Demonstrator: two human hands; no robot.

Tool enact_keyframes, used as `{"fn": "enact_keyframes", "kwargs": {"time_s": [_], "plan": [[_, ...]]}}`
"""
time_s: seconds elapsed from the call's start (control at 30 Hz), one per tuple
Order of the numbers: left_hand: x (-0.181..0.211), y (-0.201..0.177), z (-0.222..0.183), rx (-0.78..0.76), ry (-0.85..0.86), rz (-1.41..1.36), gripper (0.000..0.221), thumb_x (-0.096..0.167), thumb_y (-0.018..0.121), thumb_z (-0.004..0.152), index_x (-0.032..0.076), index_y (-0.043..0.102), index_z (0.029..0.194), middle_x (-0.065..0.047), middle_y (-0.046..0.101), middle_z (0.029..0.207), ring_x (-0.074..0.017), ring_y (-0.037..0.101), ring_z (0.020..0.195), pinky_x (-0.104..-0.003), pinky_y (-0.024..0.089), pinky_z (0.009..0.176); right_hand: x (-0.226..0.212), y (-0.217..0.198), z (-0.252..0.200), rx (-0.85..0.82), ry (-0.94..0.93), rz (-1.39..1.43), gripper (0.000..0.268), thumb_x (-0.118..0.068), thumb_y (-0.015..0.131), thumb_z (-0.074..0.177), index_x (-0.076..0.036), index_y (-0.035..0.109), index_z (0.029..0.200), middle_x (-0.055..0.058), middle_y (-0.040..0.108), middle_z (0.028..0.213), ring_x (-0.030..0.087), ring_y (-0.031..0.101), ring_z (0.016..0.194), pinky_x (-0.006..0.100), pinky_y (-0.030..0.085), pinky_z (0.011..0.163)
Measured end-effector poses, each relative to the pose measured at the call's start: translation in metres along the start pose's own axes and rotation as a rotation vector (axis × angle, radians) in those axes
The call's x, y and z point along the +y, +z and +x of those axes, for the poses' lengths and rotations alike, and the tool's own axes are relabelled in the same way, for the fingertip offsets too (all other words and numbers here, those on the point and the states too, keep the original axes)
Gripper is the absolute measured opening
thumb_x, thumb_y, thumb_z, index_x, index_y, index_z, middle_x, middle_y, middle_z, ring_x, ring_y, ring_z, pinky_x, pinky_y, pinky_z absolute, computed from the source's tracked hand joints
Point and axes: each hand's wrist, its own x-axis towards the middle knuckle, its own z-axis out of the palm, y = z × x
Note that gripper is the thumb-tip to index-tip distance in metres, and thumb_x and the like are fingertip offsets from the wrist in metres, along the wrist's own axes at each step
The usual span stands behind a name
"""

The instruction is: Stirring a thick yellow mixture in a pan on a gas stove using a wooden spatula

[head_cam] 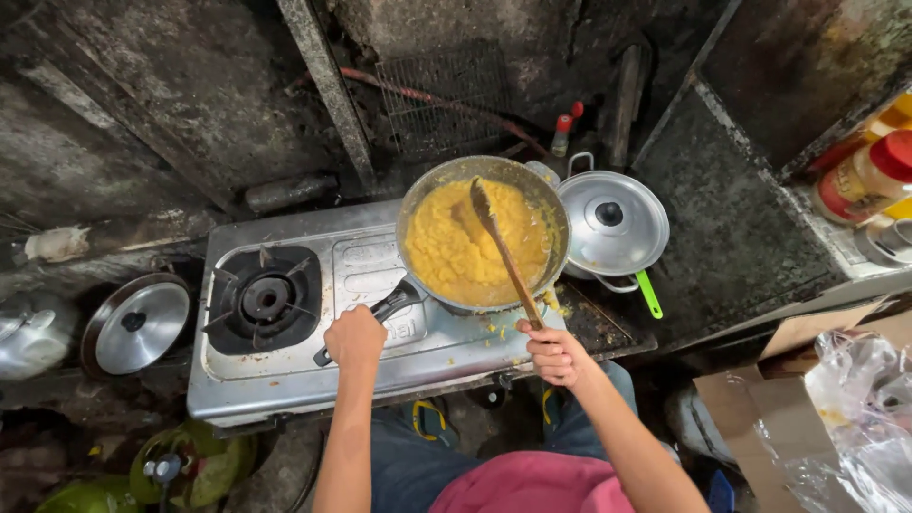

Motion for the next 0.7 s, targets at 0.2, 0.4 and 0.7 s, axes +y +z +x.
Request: {"fn": "enact_keyframes", "kwargs": {"time_s": [0.2,0.4,0.7], "plan": [[0.004,-0.003,-0.004,0.004,-0.003,-0.018,0.020,0.011,0.057,0.092,0.004,0.076,0.092,-0.017,0.076,0.083,-0.0362,0.077,0.086,-0.047,0.059,0.081,0.007,0.079,-0.034,0.619,-0.138,-0.939,0.029,-0.010,0.066,0.097,0.004,0.053,0.119,0.004,0.037,0.055,0.012,0.035,0.033,0.026,0.030,0.023],[0.004,-0.013,-0.007,0.003,0.005,-0.033,0.020,0.008,0.056,0.093,0.002,0.075,0.093,-0.019,0.076,0.084,-0.0362,0.077,0.087,-0.047,0.059,0.082,-0.042,0.168,-0.099,0.864,0.230,-1.931,0.050,-0.024,0.059,0.095,-0.004,0.047,0.140,0.023,0.075,0.072,0.026,0.073,0.044,0.035,0.063,0.038],[-0.003,0.000,-0.001,0.011,0.022,-0.025,0.019,0.010,0.060,0.092,0.003,0.077,0.096,-0.018,0.076,0.084,-0.0361,0.077,0.084,-0.046,0.059,0.079,-0.016,0.236,-0.097,0.939,0.128,-2.479,0.046,-0.016,0.049,0.097,-0.016,0.053,0.143,0.019,0.064,0.117,0.048,0.072,0.099,0.057,0.062,0.086]]}}
